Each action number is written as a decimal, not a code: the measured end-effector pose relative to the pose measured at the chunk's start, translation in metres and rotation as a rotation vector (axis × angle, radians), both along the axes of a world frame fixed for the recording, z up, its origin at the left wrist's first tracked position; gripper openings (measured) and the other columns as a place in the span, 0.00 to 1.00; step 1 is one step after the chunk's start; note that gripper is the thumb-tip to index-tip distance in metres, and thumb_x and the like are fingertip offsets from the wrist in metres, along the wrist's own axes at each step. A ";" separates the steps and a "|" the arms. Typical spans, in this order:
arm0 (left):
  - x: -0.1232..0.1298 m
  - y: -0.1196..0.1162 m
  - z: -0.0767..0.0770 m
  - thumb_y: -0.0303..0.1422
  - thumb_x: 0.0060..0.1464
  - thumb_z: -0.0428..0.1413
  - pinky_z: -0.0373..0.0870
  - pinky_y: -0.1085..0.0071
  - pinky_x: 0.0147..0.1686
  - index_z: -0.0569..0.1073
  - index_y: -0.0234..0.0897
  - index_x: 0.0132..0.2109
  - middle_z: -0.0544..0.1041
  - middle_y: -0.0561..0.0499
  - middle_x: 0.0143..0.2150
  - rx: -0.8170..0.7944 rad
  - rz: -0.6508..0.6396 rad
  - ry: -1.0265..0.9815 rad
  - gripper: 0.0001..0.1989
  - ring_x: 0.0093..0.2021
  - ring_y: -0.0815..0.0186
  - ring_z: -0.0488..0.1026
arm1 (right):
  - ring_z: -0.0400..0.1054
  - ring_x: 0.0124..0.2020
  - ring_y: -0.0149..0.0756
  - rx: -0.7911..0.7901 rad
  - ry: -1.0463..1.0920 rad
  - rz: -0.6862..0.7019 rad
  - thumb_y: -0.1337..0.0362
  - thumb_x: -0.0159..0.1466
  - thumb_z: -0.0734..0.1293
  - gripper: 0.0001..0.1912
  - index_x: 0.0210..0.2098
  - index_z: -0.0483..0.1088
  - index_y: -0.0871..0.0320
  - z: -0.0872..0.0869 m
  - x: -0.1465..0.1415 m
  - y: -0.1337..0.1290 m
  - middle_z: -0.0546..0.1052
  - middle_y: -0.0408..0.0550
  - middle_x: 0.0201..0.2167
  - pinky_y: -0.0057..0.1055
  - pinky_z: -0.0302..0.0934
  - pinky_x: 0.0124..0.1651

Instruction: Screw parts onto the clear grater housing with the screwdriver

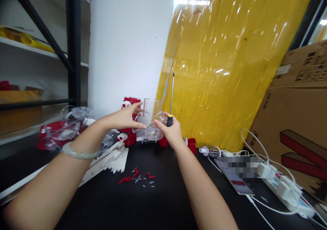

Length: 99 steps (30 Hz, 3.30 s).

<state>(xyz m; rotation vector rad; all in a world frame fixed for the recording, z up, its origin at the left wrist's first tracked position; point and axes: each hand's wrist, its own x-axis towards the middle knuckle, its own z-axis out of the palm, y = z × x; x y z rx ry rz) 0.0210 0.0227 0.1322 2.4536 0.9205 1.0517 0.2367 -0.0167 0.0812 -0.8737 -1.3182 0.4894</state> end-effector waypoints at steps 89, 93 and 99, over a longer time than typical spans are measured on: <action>-0.026 -0.021 -0.139 0.27 0.41 0.69 0.69 0.51 0.55 0.60 0.48 0.58 0.67 0.42 0.62 -0.604 -0.320 -0.668 0.39 0.66 0.48 0.62 | 0.77 0.36 0.42 0.224 -1.139 -0.421 0.62 0.69 0.61 0.13 0.50 0.71 0.58 -0.105 0.098 -0.084 0.80 0.55 0.38 0.37 0.72 0.40; -0.026 -0.020 -0.135 0.26 0.39 0.69 0.70 0.51 0.54 0.59 0.50 0.58 0.69 0.43 0.62 -0.603 -0.306 -0.686 0.42 0.63 0.47 0.66 | 0.76 0.42 0.43 0.153 -1.093 -0.311 0.62 0.68 0.61 0.19 0.57 0.68 0.55 -0.099 0.099 -0.087 0.79 0.55 0.42 0.39 0.71 0.45; -0.028 -0.031 -0.122 0.25 0.37 0.69 0.72 0.54 0.53 0.60 0.51 0.57 0.66 0.44 0.64 -0.569 -0.291 -0.615 0.42 0.65 0.47 0.63 | 0.75 0.33 0.38 -0.159 -0.783 -0.049 0.55 0.62 0.68 0.22 0.55 0.71 0.55 -0.095 0.107 -0.072 0.79 0.47 0.33 0.34 0.71 0.39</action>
